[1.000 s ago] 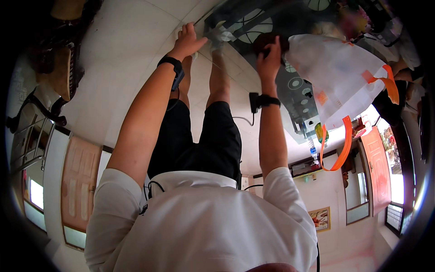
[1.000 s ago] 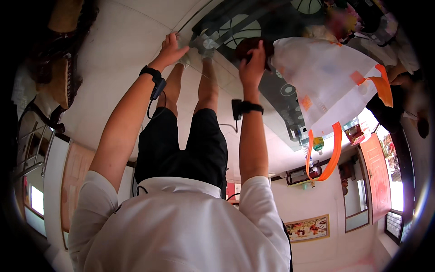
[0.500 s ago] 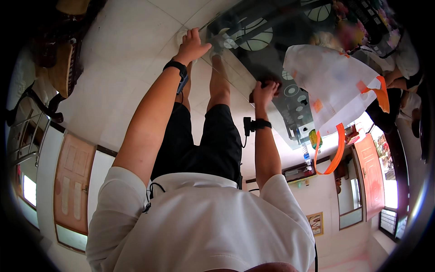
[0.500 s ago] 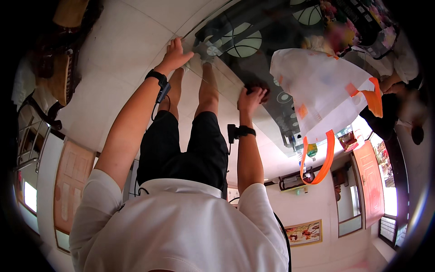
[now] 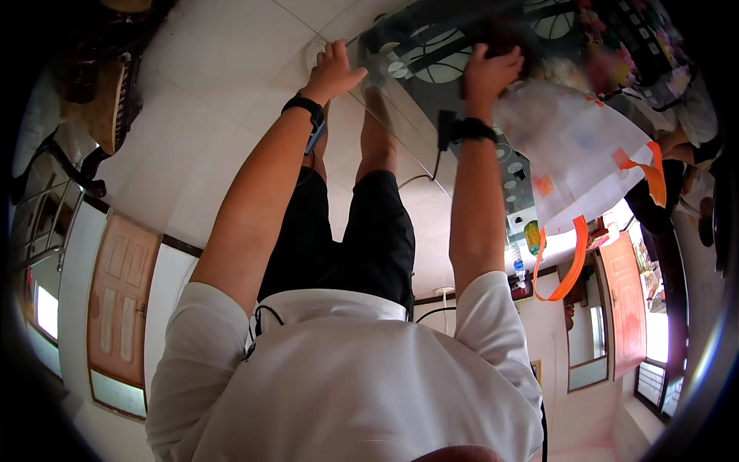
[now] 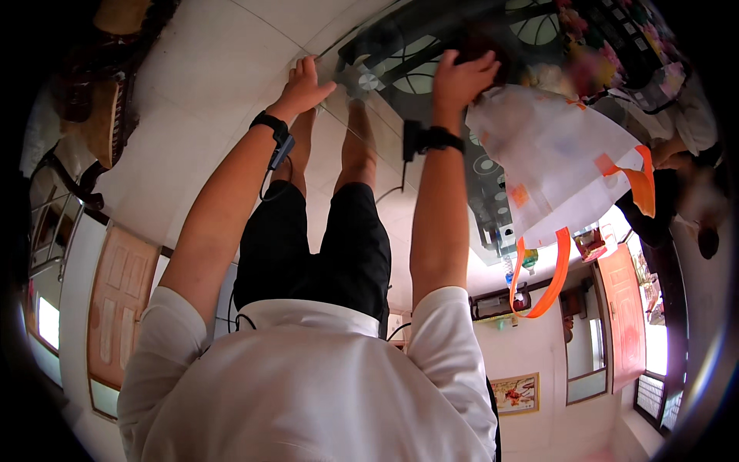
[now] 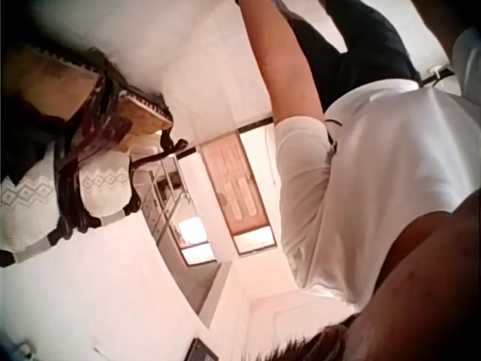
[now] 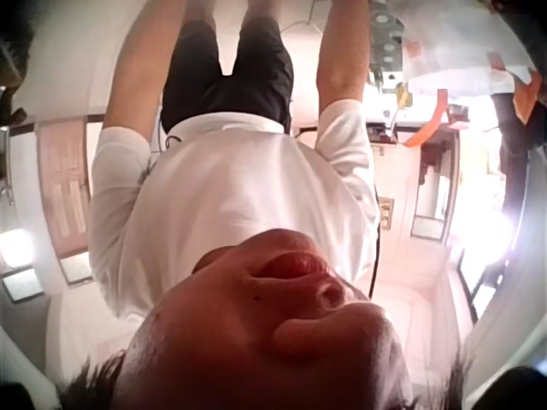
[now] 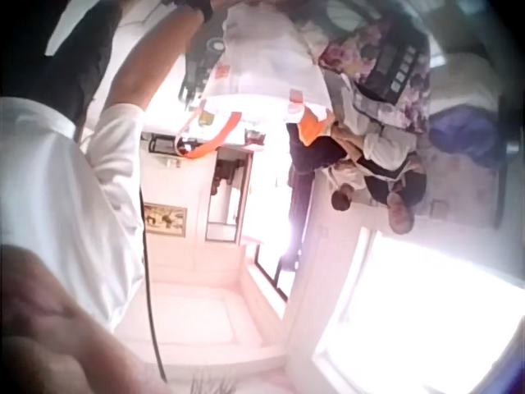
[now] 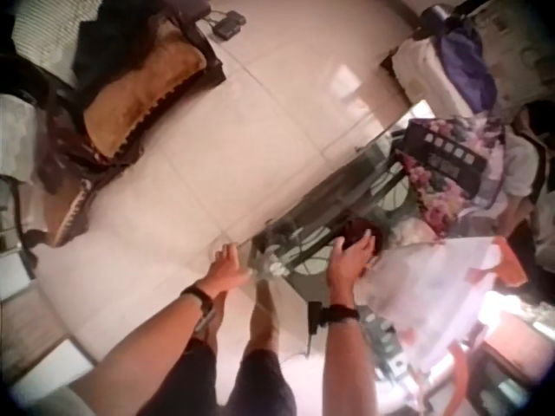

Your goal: The person wipes a glass table, a wooden armchair, and a metal stair railing using a cloth.

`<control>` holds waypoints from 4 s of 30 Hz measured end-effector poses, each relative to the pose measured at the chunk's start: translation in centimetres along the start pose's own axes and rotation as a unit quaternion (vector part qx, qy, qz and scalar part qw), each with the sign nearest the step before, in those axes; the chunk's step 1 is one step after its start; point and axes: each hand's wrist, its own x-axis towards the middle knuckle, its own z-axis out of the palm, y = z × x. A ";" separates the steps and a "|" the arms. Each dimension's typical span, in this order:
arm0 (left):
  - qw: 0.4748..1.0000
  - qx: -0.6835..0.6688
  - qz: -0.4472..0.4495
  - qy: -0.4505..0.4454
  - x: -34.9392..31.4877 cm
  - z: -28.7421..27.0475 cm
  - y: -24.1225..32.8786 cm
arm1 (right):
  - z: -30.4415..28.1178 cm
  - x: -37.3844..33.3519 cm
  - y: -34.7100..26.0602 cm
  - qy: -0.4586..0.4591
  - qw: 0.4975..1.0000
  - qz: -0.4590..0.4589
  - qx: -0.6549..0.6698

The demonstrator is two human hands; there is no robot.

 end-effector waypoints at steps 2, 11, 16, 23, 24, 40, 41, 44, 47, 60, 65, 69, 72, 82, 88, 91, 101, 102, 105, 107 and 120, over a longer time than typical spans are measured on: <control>1.000 -0.002 0.002 0.013 -0.1 0.0 -0.3 | 0.4 -3.5 -1.5 -0.019 0.997 -0.065 -0.048; 0.999 -0.002 -0.010 -0.033 0.0 -0.7 -0.2 | -2.4 -14.1 -6.0 -0.340 0.925 -0.171 -0.012; 0.995 0.050 -0.041 -0.075 -0.2 -2.9 -0.7 | -4.8 -6.2 -5.1 -0.354 0.921 -0.150 -0.057; 0.986 0.023 0.138 0.086 0.1 -6.2 3.4 | -3.7 1.6 0.5 -0.077 0.994 0.054 0.052; 0.986 0.027 0.142 0.081 0.8 -6.3 4.5 | -3.5 2.1 0.5 -0.074 0.994 0.061 0.051; 0.978 -0.189 -0.002 -0.092 2.4 -3.1 6.2 | 1.8 -5.3 -10.0 -0.094 0.983 0.114 0.111; 0.981 -0.183 0.023 -0.065 3.6 -1.2 4.6 | 1.9 -5.1 -10.3 -0.077 0.986 0.114 0.096; 0.994 -0.054 -0.014 -0.097 5.6 -6.8 11.1 | 2.0 -3.8 -10.0 -0.093 0.979 0.138 0.121; 0.989 -0.089 0.079 -0.084 8.8 -7.8 13.4 | -0.4 0.2 -10.1 -0.176 0.970 0.134 0.104; 0.969 -0.033 0.214 -0.115 11.0 -6.0 11.8 | 1.1 -0.4 -10.8 -0.055 0.987 0.123 0.092; 0.917 -0.041 0.278 -0.285 8.6 -8.3 4.0 | 0.9 -9.1 -14.0 -0.093 0.969 0.161 0.162; 0.929 0.138 0.163 -0.302 7.4 -9.0 0.8 | 0.5 -11.5 -15.0 -0.141 0.963 0.174 0.147; 0.926 0.171 0.107 -0.318 7.7 -10.4 3.7 | -0.2 -10.5 -12.8 -0.191 0.963 0.139 0.128; 0.944 0.033 0.327 -0.014 13.6 -9.1 16.4 | -1.4 1.0 -6.4 -0.083 0.993 0.052 0.065; 0.966 0.032 0.235 -0.107 14.2 -8.0 15.6 | -2.3 0.9 -6.6 -0.155 0.963 0.127 0.183; 0.982 -0.061 0.119 -0.136 12.1 -5.9 12.3 | -1.5 -3.3 -9.5 -0.167 0.950 0.086 0.251; 0.945 0.163 -0.063 -0.278 4.9 -6.5 4.8 | -1.0 -14.2 -14.2 -0.255 0.925 0.234 0.154; 0.934 0.166 -0.088 -0.303 5.0 -7.2 5.8 | -1.2 -13.7 -14.2 -0.290 0.914 0.238 0.152; 0.950 0.173 -0.039 -0.258 5.5 -9.1 10.1 | 0.1 -12.5 -13.0 -0.260 0.919 0.255 0.151; 0.964 0.151 0.178 -0.130 7.2 -8.5 10.4 | 0.4 -11.1 -12.7 -0.141 0.943 0.261 0.150; 0.680 0.373 0.593 -0.215 11.2 -11.5 11.5 | 2.8 -6.9 -14.7 -0.048 0.885 0.447 0.124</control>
